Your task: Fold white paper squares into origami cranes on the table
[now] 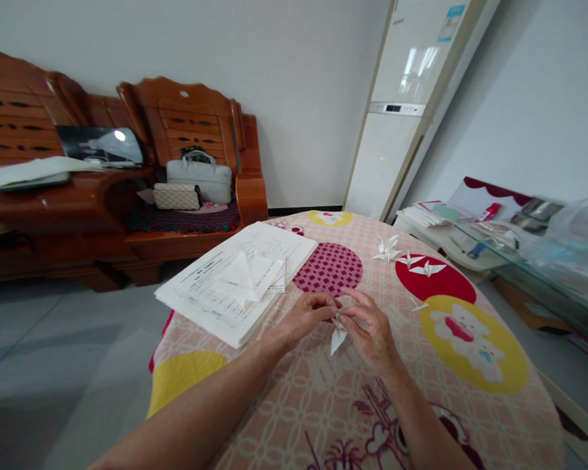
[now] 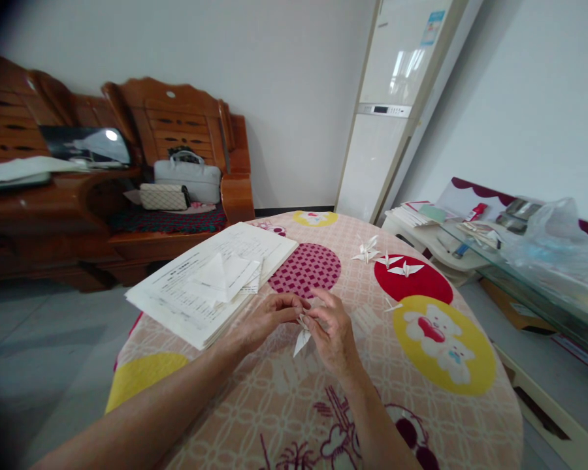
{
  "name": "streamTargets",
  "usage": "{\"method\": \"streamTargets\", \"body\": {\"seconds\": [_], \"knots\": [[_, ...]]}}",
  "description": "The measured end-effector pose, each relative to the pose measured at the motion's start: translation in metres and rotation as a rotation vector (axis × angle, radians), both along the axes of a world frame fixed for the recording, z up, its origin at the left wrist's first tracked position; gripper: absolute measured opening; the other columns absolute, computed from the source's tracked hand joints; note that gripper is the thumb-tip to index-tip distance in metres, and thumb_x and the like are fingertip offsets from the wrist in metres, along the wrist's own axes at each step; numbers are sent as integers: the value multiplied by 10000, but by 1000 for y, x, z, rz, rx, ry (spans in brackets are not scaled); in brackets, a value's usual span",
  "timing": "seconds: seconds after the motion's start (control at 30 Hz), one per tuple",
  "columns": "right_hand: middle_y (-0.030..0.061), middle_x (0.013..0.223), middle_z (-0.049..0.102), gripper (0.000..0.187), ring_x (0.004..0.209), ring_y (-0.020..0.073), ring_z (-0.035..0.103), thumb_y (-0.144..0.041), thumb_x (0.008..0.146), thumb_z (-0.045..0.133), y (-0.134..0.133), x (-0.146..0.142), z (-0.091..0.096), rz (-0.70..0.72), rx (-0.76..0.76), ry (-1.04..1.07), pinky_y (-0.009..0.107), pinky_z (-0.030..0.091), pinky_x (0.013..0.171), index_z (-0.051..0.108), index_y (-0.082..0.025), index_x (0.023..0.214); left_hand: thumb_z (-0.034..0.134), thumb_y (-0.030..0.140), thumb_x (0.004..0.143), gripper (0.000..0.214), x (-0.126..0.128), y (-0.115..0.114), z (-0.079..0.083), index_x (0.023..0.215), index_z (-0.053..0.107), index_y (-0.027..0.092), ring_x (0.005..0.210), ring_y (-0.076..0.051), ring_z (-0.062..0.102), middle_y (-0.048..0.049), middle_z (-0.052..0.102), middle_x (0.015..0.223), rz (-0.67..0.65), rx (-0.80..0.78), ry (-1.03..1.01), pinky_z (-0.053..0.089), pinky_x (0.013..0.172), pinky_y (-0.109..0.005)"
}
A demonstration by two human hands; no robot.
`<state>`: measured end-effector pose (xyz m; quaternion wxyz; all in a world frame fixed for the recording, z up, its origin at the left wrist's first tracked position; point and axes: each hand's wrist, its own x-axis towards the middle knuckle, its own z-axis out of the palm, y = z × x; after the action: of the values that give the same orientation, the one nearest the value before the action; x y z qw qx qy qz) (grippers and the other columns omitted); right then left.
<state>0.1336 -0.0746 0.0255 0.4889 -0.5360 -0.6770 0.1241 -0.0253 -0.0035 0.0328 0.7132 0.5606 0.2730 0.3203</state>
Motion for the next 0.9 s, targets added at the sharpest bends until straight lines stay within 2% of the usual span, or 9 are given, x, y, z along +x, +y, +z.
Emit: {"method": "streamTargets", "body": {"seconds": [0.1,0.37,0.73,0.9], "knots": [[95,1275,600,151,1164,258,561,-296,867,591,0,0,0,6,1,21,430,437,989,729,-241,843,698,333,718,214,0,0,-3,683,646,129,823,-168,591,-63,651,877,-2,43,-2,472,767,-271],[96,1275,607,162,1162,263,567,-328,867,598,2,1,-2,9,-16,44,437,436,989,725,-237,824,656,350,755,224,3,3,-9,685,616,141,824,-183,586,-71,646,900,25,285,101,448,708,-244],[101,1258,612,148,1142,253,580,-310,867,599,1,1,-3,23,7,29,417,448,973,722,-234,835,617,332,790,217,6,4,-15,690,597,141,743,-146,566,-37,606,777,-61,202,-7,444,692,-241],[95,1233,630,143,1125,255,592,-313,846,623,1,1,-1,30,-18,92,403,446,973,727,-229,795,593,336,809,226,6,4,-13,691,581,144,698,-129,514,-17,560,725,-56,278,17,400,649,-225]]}}
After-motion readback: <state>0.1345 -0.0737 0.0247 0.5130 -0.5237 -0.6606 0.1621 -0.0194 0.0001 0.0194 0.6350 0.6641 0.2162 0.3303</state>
